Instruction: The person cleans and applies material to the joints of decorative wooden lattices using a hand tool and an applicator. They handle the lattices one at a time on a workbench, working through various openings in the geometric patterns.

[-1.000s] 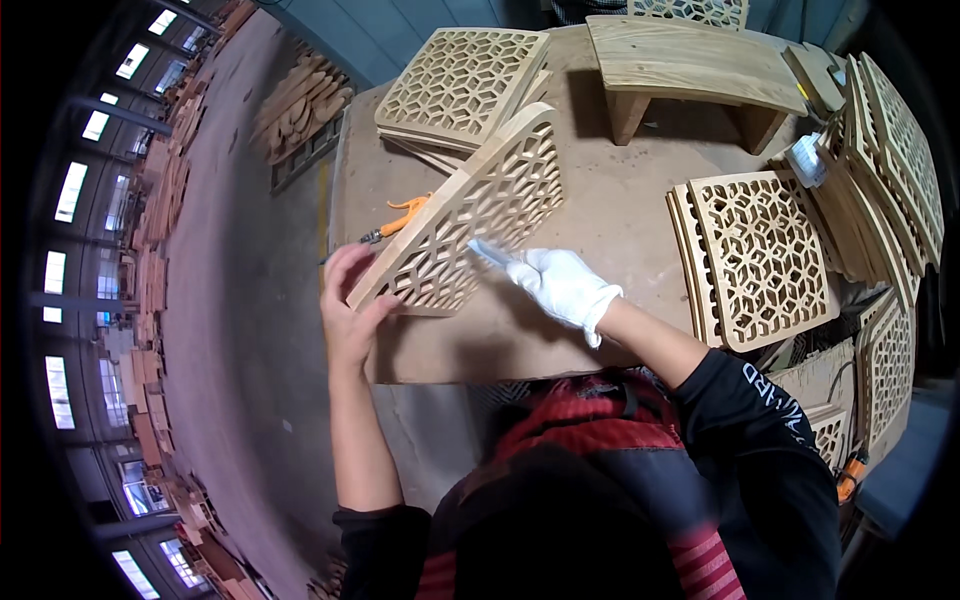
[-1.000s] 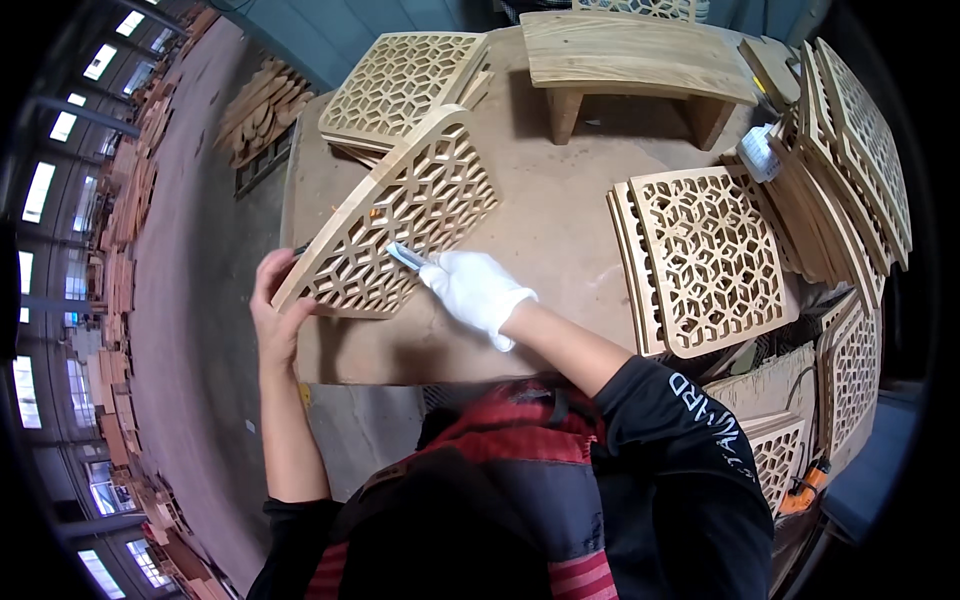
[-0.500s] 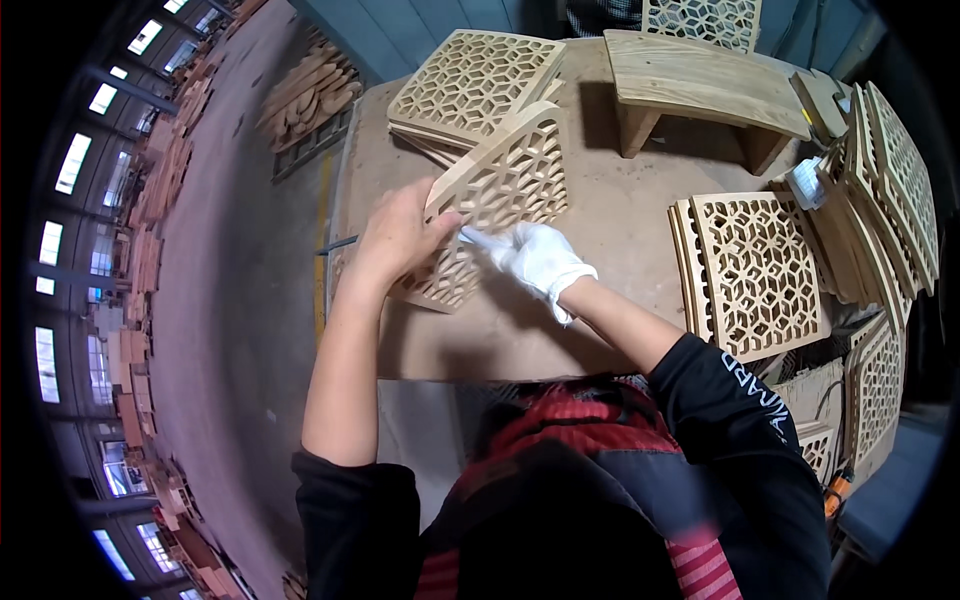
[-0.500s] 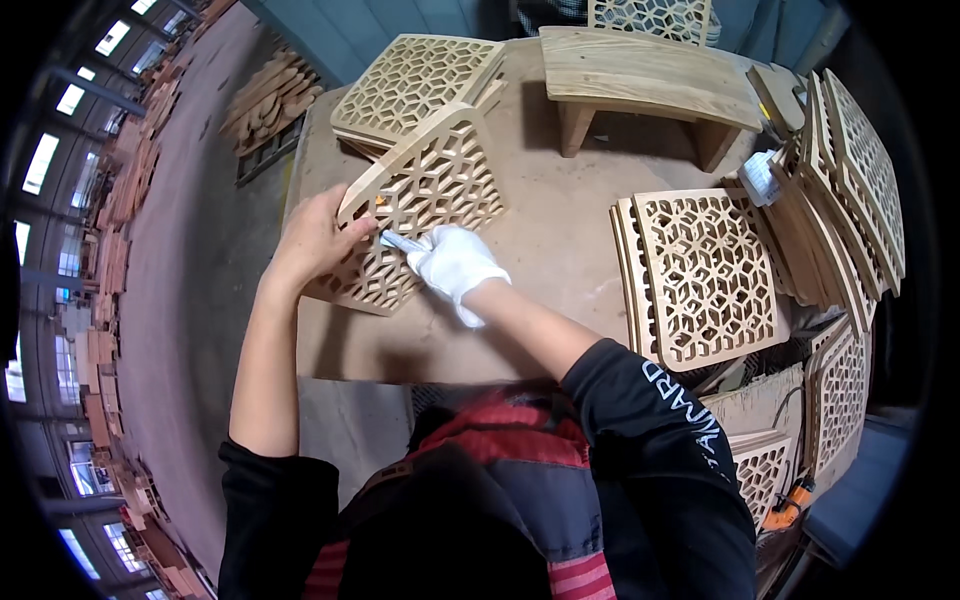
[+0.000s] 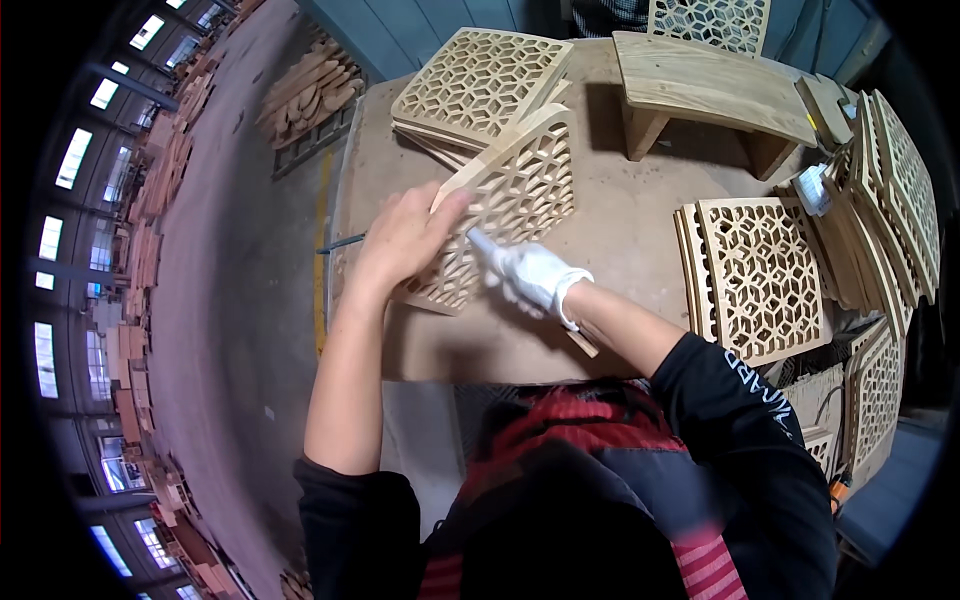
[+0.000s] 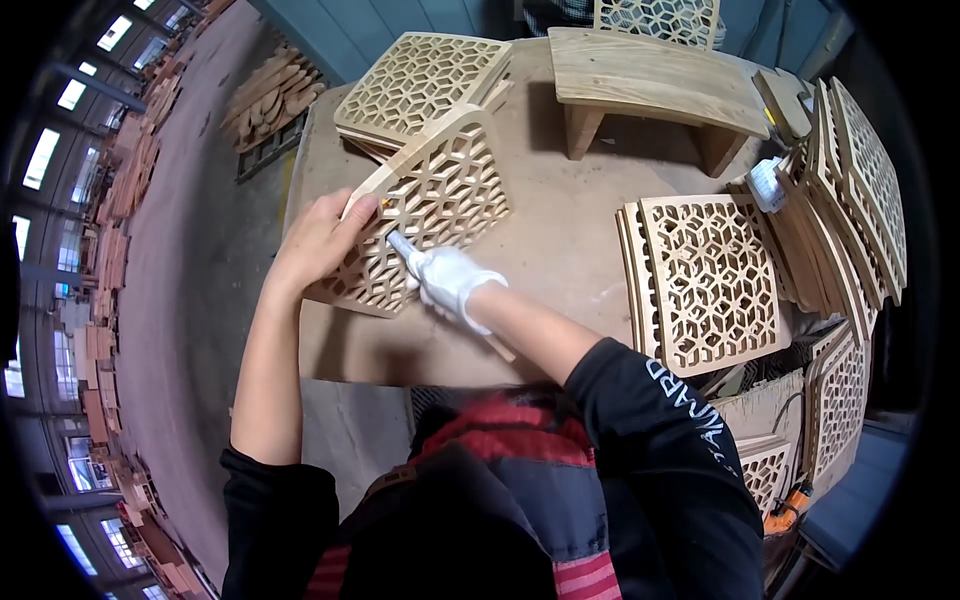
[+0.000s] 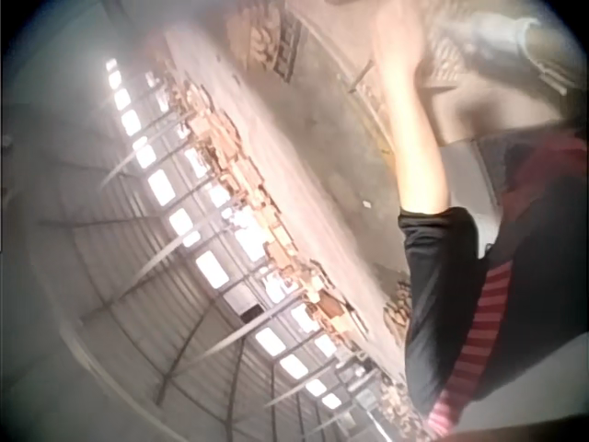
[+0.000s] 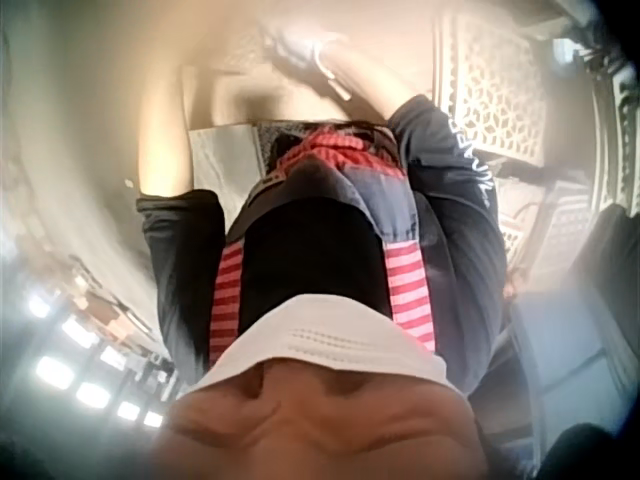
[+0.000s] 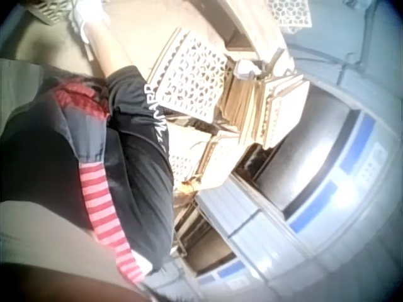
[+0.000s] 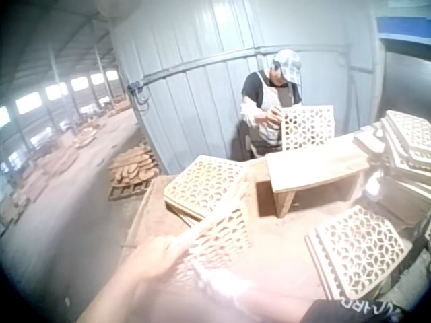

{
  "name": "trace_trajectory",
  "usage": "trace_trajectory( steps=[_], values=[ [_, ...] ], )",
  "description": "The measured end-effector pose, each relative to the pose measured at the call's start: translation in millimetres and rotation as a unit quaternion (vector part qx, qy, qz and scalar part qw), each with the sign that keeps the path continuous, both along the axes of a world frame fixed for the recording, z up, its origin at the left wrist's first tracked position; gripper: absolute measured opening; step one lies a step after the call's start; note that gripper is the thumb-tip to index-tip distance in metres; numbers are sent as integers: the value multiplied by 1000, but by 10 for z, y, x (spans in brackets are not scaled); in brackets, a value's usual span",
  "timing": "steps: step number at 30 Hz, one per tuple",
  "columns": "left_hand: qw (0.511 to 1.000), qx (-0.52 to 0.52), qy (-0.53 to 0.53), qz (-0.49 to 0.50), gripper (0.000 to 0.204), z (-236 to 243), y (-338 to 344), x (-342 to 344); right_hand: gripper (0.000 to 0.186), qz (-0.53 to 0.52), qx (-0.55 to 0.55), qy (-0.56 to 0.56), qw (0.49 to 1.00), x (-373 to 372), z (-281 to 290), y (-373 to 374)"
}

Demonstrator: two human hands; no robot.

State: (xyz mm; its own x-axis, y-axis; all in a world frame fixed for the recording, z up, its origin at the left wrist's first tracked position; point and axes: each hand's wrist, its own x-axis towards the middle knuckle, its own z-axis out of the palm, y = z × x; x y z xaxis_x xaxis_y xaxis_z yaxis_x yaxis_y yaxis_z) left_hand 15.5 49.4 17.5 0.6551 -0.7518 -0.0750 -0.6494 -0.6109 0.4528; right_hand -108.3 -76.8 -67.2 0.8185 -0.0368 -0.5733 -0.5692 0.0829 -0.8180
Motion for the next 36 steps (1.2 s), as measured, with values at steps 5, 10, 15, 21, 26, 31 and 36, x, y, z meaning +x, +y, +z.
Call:
trace_trajectory(
  steps=[5, 10, 15, 21, 26, 31, 36],
  values=[
    [998, -3, -60, 3, 46, -54, -10, -57, 68, -63, 4, 45, 997, 73, 24, 101],
    [997, -6, -73, 30, 32, -47, -45, -71, 70, -21, -82, 36, 996, 160, -5, 91],
    [998, 5, -42, 45, 33, -43, -31, -32, 52, 91, -166, -90, 978, 196, -79, 31],
    [991, -2, -132, 12, 35, -111, -58, -176, 43, -88, 124, 64, 986, 312, 42, 80],
    [997, 1, -71, 31, 35, -49, -76, -174, 38, -87, 93, -23, 992, 330, -114, 136],
    [993, 14, -108, 41, 34, -57, -100, -214, 45, -53, -11, -46, 997, 306, -87, 108],
    [993, 24, -102, 54, 34, -52, -74, -138, 41, -75, 79, 2, 994, 378, 14, 141]
  ],
)
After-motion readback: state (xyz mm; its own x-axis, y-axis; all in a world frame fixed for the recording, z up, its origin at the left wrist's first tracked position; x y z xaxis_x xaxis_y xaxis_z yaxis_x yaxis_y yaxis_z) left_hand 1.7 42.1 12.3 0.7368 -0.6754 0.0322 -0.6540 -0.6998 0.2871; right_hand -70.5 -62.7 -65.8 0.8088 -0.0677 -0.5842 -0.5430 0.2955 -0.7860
